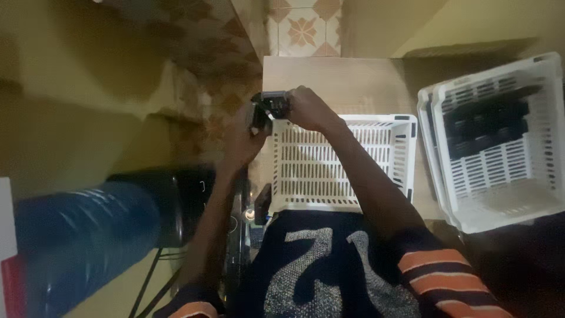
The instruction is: The person assembles two white plastic baskets by inserting black plastic corner connectors into the basket edges. They handle the baskets and connectors one at a time, then stack the completed baskets on a table.
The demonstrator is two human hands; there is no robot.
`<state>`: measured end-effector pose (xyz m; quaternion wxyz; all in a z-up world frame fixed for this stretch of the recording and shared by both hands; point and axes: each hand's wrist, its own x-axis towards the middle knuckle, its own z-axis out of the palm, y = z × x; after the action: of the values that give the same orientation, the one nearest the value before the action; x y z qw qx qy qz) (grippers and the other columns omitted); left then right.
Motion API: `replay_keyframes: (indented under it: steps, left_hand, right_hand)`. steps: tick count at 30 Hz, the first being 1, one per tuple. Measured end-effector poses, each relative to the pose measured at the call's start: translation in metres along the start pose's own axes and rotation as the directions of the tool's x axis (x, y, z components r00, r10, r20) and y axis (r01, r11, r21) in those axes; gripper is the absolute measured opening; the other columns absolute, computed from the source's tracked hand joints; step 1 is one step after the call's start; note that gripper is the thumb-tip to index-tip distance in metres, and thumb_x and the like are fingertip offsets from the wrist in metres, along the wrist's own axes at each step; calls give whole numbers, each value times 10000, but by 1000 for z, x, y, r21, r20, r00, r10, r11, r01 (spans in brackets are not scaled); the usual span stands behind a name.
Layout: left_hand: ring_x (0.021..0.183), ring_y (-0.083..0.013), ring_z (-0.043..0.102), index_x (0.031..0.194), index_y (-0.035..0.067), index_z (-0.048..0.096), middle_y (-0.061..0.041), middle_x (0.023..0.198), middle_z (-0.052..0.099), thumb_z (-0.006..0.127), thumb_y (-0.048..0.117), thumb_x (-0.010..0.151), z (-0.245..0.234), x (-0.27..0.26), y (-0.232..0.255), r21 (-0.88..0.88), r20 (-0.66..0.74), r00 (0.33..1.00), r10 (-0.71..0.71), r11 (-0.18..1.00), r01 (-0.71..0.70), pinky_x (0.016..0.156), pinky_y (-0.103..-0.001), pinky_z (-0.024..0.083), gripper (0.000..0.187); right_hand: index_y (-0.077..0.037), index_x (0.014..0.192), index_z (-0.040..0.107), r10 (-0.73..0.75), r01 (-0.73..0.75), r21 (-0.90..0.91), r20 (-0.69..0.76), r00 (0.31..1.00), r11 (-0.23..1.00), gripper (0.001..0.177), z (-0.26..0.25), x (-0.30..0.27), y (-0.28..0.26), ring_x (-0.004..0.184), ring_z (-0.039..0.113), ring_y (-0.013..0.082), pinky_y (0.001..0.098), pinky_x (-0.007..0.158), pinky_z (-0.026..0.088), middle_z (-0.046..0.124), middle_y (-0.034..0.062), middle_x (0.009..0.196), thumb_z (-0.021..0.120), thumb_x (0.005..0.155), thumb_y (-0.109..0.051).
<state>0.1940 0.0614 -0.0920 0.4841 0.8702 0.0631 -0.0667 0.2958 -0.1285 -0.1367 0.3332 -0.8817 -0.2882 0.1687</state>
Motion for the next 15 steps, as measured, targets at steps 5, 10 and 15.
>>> replay_keyframes:
  steps: [5,10,15]
  left_hand:
    - [1050,-319,675,1362,44,529,-204,1161,669,737,110,925,6,8,-8,-7,-63,981,181,983,-182,846,-436,574,488]
    - [929,-342,684,1412,65,556,-204,1063,681,618,105,923,34,5,-24,141,-98,973,208,971,-194,808,-457,542,494]
    - [1002,-327,683,1409,81,561,-175,1104,680,566,139,1074,51,5,-35,234,-177,943,283,942,-239,846,-460,547,340]
  right_hand:
    - [-14,896,736,60,-63,53,67,996,997,87,2,0,3,756,734,339,450,738,569,737,195,800,700,871,-90]
    - [-6,921,725,20,-20,17,4,1000,1000,100,4,-7,9,832,708,370,461,760,555,734,202,888,709,869,-90]
    - [-37,960,736,-33,37,119,-31,999,992,127,5,-7,9,865,710,355,448,791,565,734,182,969,734,845,-91]
